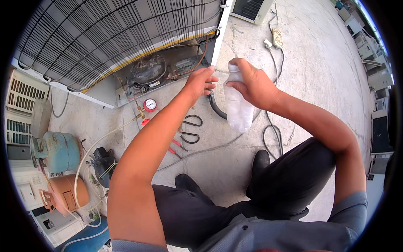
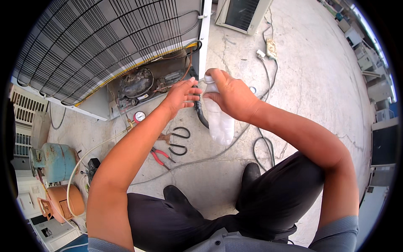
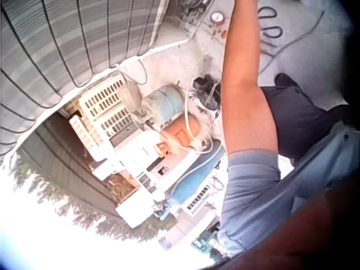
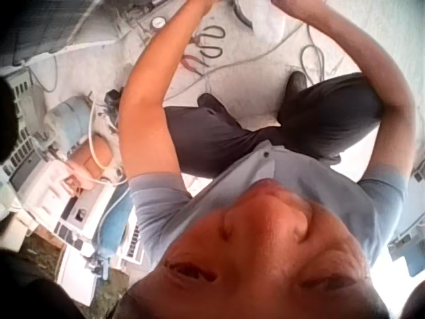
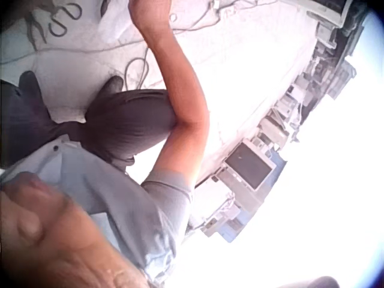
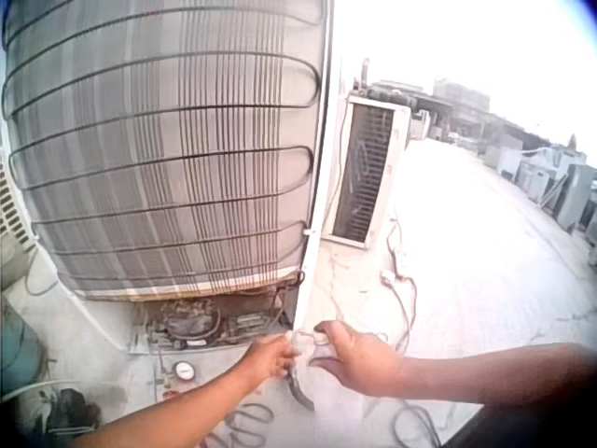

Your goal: The person cleans the interior of a commercial glass-door refrigerator using a white plastic bottle. They wipe the copper cooling coils and the white wire shelves with the bottle, moving from the top section down to the bottom. The person also wipes the exterior of the refrigerator door and the surrounding area.

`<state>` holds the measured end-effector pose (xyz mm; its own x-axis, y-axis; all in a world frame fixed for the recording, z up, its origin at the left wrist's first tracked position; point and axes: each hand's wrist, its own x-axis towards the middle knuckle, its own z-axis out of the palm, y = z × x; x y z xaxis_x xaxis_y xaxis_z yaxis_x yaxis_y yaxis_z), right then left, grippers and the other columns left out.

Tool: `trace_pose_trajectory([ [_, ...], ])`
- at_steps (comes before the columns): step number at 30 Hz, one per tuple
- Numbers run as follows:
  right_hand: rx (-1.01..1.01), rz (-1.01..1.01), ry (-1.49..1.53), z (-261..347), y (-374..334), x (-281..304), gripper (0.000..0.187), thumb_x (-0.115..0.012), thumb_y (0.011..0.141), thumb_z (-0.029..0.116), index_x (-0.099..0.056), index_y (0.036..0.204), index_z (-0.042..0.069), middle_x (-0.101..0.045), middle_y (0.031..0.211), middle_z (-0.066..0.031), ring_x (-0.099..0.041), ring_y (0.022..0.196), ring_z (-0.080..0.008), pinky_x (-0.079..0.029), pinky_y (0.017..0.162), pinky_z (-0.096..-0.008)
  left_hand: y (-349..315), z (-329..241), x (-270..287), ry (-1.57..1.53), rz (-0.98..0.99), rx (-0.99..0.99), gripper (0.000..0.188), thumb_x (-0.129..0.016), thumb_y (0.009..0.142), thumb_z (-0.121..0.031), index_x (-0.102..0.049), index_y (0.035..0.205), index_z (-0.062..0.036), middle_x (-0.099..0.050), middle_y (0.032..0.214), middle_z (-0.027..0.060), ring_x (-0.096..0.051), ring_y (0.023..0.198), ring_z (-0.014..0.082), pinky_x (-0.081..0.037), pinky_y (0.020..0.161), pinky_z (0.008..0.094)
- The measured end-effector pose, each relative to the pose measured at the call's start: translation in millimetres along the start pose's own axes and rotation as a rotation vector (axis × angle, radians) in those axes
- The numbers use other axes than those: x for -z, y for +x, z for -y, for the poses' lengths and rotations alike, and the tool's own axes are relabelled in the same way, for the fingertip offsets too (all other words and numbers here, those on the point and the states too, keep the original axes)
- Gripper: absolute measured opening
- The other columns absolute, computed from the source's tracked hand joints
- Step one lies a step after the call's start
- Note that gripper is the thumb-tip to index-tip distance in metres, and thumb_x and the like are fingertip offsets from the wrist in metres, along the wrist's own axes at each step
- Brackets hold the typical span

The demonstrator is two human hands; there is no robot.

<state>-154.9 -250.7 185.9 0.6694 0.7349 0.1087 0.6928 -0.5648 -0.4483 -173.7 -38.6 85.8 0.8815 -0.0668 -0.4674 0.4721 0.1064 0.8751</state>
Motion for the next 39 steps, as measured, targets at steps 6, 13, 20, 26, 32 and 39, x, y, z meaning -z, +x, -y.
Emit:
trace_pose_trajectory([
  [6, -0.128, -0.120, 0.157, -7, 9, -21, 0.050, -0.069, 0.091, 0.017, -0.040, 0.130, 0.005, -0.059, 0.123, -0.0261, -0.063, 0.103, -0.0472, -0.053, 0.085, -0.0486, -8, 4, -41, -0.305, 0.303, -0.084, 0.065, -0.037, 0.102, -0.061, -0.047, 0.142, -0.0115, -0.059, 0.133, 0.0095, -0.057, 0.124, 0.0231, -0.045, 0.104, 0.0436],
  [13, -0.142, -0.214, 0.209, -35, 19, -43, 0.059, -0.069, 0.089, 0.011, -0.039, 0.139, 0.007, -0.065, 0.113, -0.0267, -0.064, 0.101, -0.0471, -0.053, 0.086, -0.0484, -17, -7, -45, -0.196, 0.166, -0.311, 0.056, -0.060, 0.099, -0.041, -0.051, 0.140, -0.0043, -0.063, 0.126, 0.0087, -0.062, 0.110, 0.0186, -0.050, 0.094, 0.0343],
  [20, -0.379, -0.205, 0.367, -46, 22, -81, 0.068, -0.079, 0.083, 0.022, -0.047, 0.139, 0.000, -0.071, 0.109, -0.0204, -0.071, 0.100, -0.0335, -0.055, 0.087, -0.0408, 6, 9, -41, -0.145, -0.084, -0.366, 0.043, -0.067, 0.096, -0.029, -0.059, 0.130, -0.0038, -0.066, 0.115, 0.0071, -0.063, 0.104, 0.0161, -0.051, 0.089, 0.0326],
  [26, -0.527, 0.022, 0.925, -77, 15, -93, 0.039, -0.079, 0.087, 0.032, -0.072, 0.105, -0.001, -0.075, 0.095, -0.0124, -0.071, 0.085, -0.0186, -0.056, 0.078, -0.0341, 29, -5, -50, -0.240, -0.100, -0.365, 0.034, -0.064, 0.099, -0.030, -0.061, 0.120, -0.0039, -0.067, 0.110, 0.0062, -0.063, 0.098, 0.0151, -0.051, 0.085, 0.0323],
  [32, -0.558, -0.097, 0.757, -82, 15, -87, 0.047, -0.071, 0.092, 0.039, -0.069, 0.105, -0.006, -0.074, 0.091, -0.0177, -0.072, 0.083, -0.0249, -0.055, 0.075, -0.0386, 49, -10, -57, -0.237, -0.121, -0.394, 0.034, -0.061, 0.101, -0.033, -0.060, 0.118, -0.0031, -0.066, 0.106, 0.0051, -0.061, 0.095, 0.0140, -0.049, 0.084, 0.0309],
  [39, -0.490, -0.245, 0.686, -101, 33, -98, 0.056, -0.065, 0.094, 0.047, -0.066, 0.102, -0.008, -0.071, 0.087, -0.0271, -0.072, 0.083, -0.0368, -0.054, 0.074, -0.0432, 70, -22, -56, -0.266, -0.101, -0.381, 0.031, -0.055, 0.105, -0.030, -0.060, 0.122, -0.0040, -0.066, 0.109, 0.0045, -0.063, 0.099, 0.0135, -0.051, 0.086, 0.0308],
])
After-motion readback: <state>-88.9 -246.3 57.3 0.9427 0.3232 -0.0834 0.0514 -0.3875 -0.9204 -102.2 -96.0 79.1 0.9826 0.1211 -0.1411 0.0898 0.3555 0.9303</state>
